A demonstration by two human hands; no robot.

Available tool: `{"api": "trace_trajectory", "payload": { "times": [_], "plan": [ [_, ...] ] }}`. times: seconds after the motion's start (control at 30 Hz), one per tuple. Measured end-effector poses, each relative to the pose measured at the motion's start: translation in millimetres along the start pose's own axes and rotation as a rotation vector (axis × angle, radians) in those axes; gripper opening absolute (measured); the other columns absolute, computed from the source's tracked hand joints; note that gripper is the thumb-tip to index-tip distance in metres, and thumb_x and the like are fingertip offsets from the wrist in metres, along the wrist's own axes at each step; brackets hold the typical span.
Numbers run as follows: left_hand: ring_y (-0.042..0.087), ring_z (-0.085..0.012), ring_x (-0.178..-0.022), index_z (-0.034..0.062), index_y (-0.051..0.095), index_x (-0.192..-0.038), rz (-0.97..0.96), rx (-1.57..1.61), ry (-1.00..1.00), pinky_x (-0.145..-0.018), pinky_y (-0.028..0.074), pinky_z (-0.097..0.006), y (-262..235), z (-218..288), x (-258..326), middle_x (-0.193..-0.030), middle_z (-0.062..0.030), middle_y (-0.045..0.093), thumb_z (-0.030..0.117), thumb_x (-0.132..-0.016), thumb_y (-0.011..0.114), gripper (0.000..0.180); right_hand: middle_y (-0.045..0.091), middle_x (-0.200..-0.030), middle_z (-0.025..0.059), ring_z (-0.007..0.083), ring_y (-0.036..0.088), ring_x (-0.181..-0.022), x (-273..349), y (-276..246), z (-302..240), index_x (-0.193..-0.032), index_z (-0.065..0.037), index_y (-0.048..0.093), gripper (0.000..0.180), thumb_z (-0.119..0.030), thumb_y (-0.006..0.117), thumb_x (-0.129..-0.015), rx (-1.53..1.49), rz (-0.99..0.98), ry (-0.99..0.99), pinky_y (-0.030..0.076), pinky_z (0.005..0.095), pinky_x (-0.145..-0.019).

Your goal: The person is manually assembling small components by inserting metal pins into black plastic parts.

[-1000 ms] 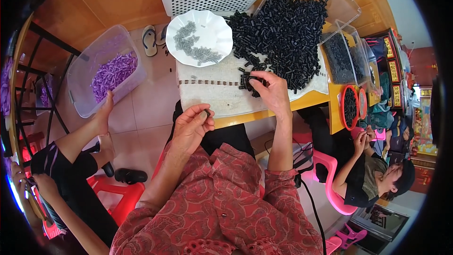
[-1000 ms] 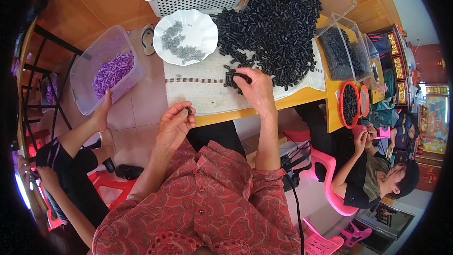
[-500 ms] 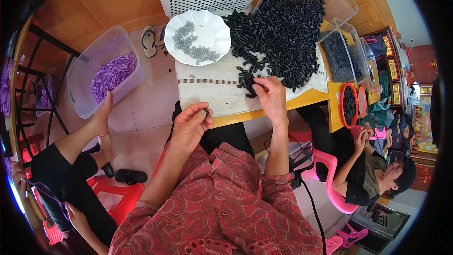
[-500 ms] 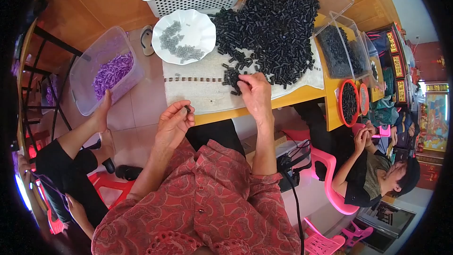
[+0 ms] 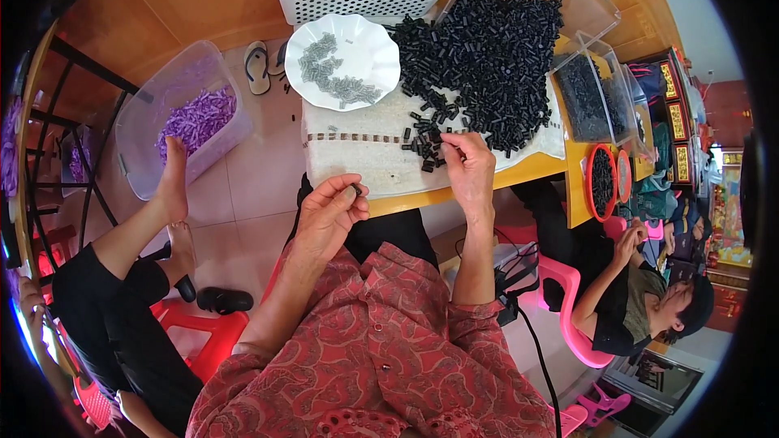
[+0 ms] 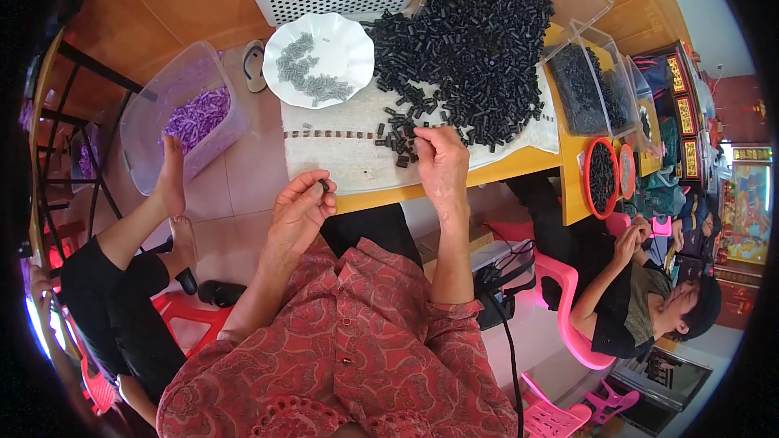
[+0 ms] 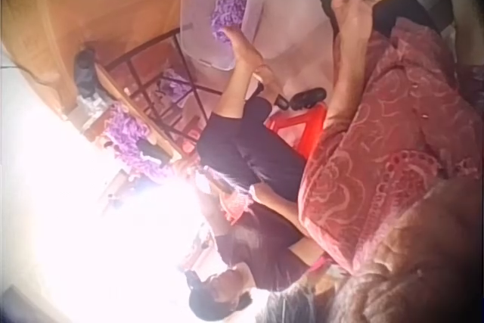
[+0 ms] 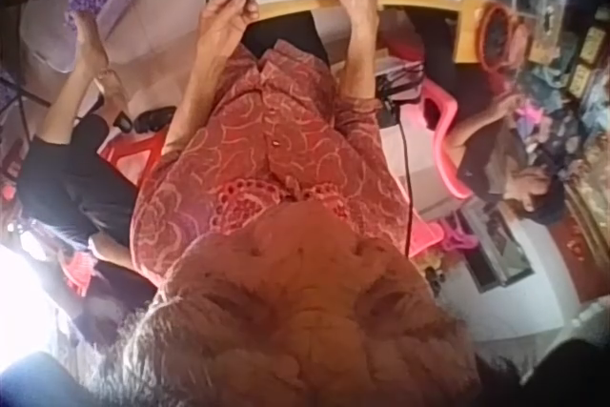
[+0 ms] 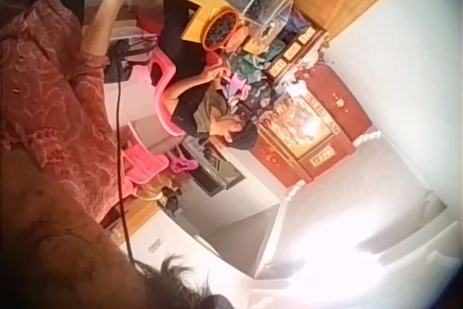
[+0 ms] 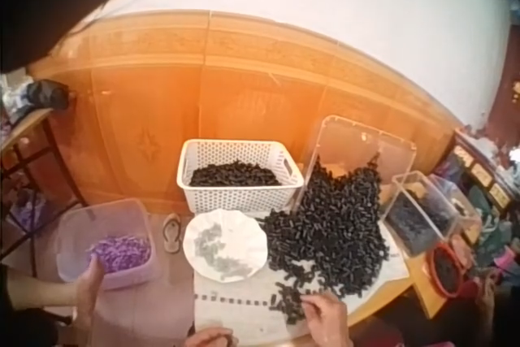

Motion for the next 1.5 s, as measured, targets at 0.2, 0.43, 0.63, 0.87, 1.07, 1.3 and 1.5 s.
{"api": "trace_trajectory", "payload": {
  "times": [0.2, 0.43, 0.63, 0.87, 1.07, 1.3, 1.5],
  "plan": [
    [0.06, -0.0149, -0.082, 0.0005, 0.058, -0.119, -0.006, 0.003, 0.013, -0.074, 0.052, -0.029, 0, 0, 1, -0.102, -0.0104, 0.063, 0.005, -0.097, 0.052, 0.023, 0.062, -0.082, 0.0106, 0.0237, 0.064, -0.068, 3, 13, -11, -0.089, -0.004, 0.069, 0.012, 0.0, 0.07, -0.078, 0.092, -0.061, -0.03, 0.049, 0.0329, -0.061],
    [0.06, -0.0162, -0.082, 0.0002, 0.059, -0.119, -0.021, 0.022, 0.017, -0.074, 0.052, -0.03, -1, -2, 0, -0.102, -0.011, 0.063, 0.005, -0.097, 0.052, 0.024, 0.061, -0.08, 0.0087, 0.0225, 0.063, -0.065, 0, 45, -45, -0.086, -0.005, 0.068, 0.01, -0.003, 0.071, -0.078, -0.033, -0.079, -0.08, 0.05, 0.0319, -0.057],
    [0.062, -0.0177, -0.082, -0.0017, 0.059, -0.118, -0.028, 0.056, 0.02, -0.074, 0.053, -0.032, -2, -2, 0, -0.101, -0.0115, 0.064, 0.008, -0.096, 0.056, 0.024, 0.062, -0.08, 0.0088, 0.0195, 0.063, -0.064, -7, 96, -76, -0.088, -0.004, 0.07, 0.01, 0.0, 0.07, -0.079, -0.102, -0.178, -0.249, 0.048, 0.0291, -0.056],
    [0.06, -0.0184, -0.081, -0.0012, 0.059, -0.118, -0.015, 0.067, 0.006, -0.074, 0.051, -0.032, -2, -1, 1, -0.101, -0.0124, 0.063, 0.007, -0.096, 0.054, 0.024, 0.062, -0.081, 0.0093, 0.0244, 0.064, -0.067, -17, 125, -83, -0.089, -0.006, 0.071, 0.01, -0.004, 0.071, -0.079, 0.017, -0.237, -0.238, 0.051, 0.0337, -0.06],
    [0.06, -0.0188, -0.081, -0.0016, 0.059, -0.118, -0.01, 0.07, -0.005, -0.074, 0.051, -0.033, -1, -1, 0, -0.101, -0.0127, 0.063, 0.007, -0.095, 0.054, 0.024, 0.062, -0.082, 0.0091, 0.0238, 0.065, -0.067, -17, 129, -82, -0.089, -0.004, 0.068, 0.01, -0.005, 0.071, -0.079, 0.0, -0.245, -0.234, 0.051, 0.0326, -0.06],
    [0.061, -0.0179, -0.082, -0.0013, 0.059, -0.118, 0.011, 0.081, -0.008, -0.073, 0.052, -0.032, -1, -1, 2, -0.102, -0.0127, 0.064, 0.007, -0.096, 0.054, 0.024, 0.065, -0.078, 0.0043, 0.0086, 0.061, -0.069, -1, 109, -64, -0.093, 0.0, 0.064, 0.011, -0.001, 0.068, -0.083, -0.339, -0.3, 0.031, 0.049, 0.023, -0.059],
    [0.063, -0.0171, -0.083, 0.0004, 0.059, -0.118, 0.002, 0.045, 0.027, -0.074, 0.054, -0.031, 2, -1, 3, -0.104, -0.0135, 0.064, 0.006, -0.097, 0.053, 0.023, 0.063, -0.075, 0.0007, 0.004, 0.054, -0.064, 28, 83, -36, -0.097, 0.001, 0.066, 0.013, -0.001, 0.067, -0.084, -0.519, -0.26, 0.232, 0.045, 0.0201, -0.058]
  ]
}}
Point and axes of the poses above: each hand's wrist, its own x-axis away from the middle knuckle, its own y-axis out of the palm, z = x × y, the point moved 7 cm from there along -x, towards the middle knuckle
